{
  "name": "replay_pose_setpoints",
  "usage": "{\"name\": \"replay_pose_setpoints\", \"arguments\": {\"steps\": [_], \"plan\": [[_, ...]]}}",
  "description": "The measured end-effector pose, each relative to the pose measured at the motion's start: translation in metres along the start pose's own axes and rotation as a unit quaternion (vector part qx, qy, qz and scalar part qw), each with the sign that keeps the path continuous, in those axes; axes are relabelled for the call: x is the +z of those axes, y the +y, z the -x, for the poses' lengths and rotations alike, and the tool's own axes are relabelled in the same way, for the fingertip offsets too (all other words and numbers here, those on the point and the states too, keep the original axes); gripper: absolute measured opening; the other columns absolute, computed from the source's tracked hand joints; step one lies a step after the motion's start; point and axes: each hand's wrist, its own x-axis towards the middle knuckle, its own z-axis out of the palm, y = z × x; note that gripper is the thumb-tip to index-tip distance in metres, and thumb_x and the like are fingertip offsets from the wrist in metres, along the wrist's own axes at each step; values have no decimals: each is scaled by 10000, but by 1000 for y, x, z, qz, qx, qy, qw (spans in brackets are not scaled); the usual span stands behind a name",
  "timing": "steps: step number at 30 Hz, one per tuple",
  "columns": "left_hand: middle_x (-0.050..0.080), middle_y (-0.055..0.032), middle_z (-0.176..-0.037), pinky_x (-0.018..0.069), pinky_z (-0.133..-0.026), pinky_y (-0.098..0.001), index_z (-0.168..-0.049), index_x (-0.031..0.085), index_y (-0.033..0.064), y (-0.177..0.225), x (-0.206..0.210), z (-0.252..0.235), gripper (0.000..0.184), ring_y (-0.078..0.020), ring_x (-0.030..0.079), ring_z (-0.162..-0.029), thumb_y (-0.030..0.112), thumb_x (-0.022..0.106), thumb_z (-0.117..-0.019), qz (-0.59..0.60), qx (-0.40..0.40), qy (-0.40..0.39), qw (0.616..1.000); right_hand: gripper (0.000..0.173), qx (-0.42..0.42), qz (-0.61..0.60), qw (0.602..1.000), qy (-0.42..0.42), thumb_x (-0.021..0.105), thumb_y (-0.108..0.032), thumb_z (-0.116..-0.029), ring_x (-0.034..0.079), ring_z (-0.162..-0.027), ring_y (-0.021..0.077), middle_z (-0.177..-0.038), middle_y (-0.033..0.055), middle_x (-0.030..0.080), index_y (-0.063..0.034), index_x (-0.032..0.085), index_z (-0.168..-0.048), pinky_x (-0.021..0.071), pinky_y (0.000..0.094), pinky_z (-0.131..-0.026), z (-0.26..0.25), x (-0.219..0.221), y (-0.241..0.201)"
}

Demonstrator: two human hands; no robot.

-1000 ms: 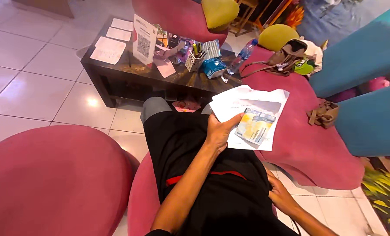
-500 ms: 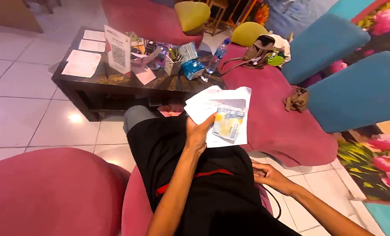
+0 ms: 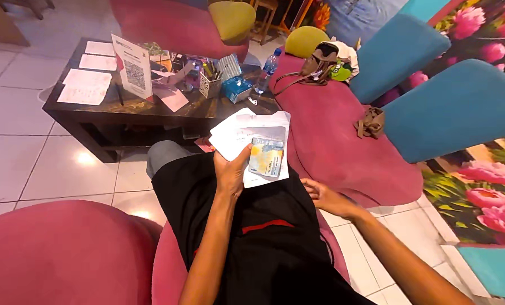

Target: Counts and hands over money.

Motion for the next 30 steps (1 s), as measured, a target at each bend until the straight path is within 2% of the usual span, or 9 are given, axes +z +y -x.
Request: {"name": "replay_pose_setpoints", "arguments": {"steps": [2,4,9,13,16,20,22,27,30], "plan": [[720,-105,-1092,642,-789,-400,-1345,505,82,4,-8,-9,536,-208,739,-914,45,776,-884,-64,26,3,998,389,-44,148,988,-13,641,-110,-972,703,-974,187,-1113,116,719,-20,596,-1347,580,395,-889,-7,-31,-20],[719,-98,-1097,644,-784,-398,-1354,499,87,11,-15,-24,570,-204,739,-912,58,796,-868,-113,42,8,993,429,-153,213,961,90,645,-228,-992,697,-1056,243,-1217,126,703,-63,589,-1384,570,471,-926,-32,-34,-48],[719,-89,-1094,642,-774,-391,-1359,513,115,21,-15,-72,558,-194,736,-901,73,790,-876,-160,43,26,986,987,-331,-23,936,117,858,-315,-799,637,-1172,207,-1525,73,469,-166,286,-1590,605,378,-888,-134,13,-119],[724,-117,-1075,643,-775,-403,-1336,525,67,28,4,-136,562,-218,737,-897,59,812,-853,-196,53,67,977,854,-348,-174,905,173,829,-193,-853,706,-999,185,-1413,69,563,-216,350,-1560,648,365,-784,-221,30,-162],[727,-128,-1066,642,-771,-411,-1331,532,57,24,4,-187,565,-227,736,-896,66,820,-846,-229,54,81,969,837,-363,-250,873,210,819,-139,-866,689,-1082,206,-1349,86,600,-169,301,-1523,635,391,-844,-284,31,-169],[730,-91,-1066,641,-773,-395,-1326,540,83,6,-20,-237,531,-199,736,-889,128,810,-871,-277,12,91,957,1261,-410,-231,877,95,983,-372,-618,566,-1296,203,-1496,99,463,-166,187,-1574,556,417,-1039,-346,27,-128],[728,-95,-1058,640,-767,-393,-1317,536,71,-5,-37,-255,535,-200,734,-881,101,813,-859,-280,-3,105,954,1338,-401,-207,892,38,1013,-353,-557,576,-1289,225,-1511,117,457,-195,181,-1593,573,424,-1014,-368,27,-100],[736,-64,-1048,649,-755,-369,-1303,543,88,-20,-54,-265,563,-177,741,-877,37,829,-821,-334,-12,126,934,1051,-340,-180,923,11,900,-140,-770,703,-1062,203,-1310,108,639,-174,245,-1591,638,378,-851,-385,18,-75],[727,-50,-1078,653,-772,-356,-1337,510,105,-25,-57,-271,638,-167,740,-912,-1,831,-796,-372,15,109,922,671,-333,-193,922,29,790,-65,-881,715,-997,161,-1389,79,611,-91,481,-1476,642,333,-799,-399,16,-87]]}}
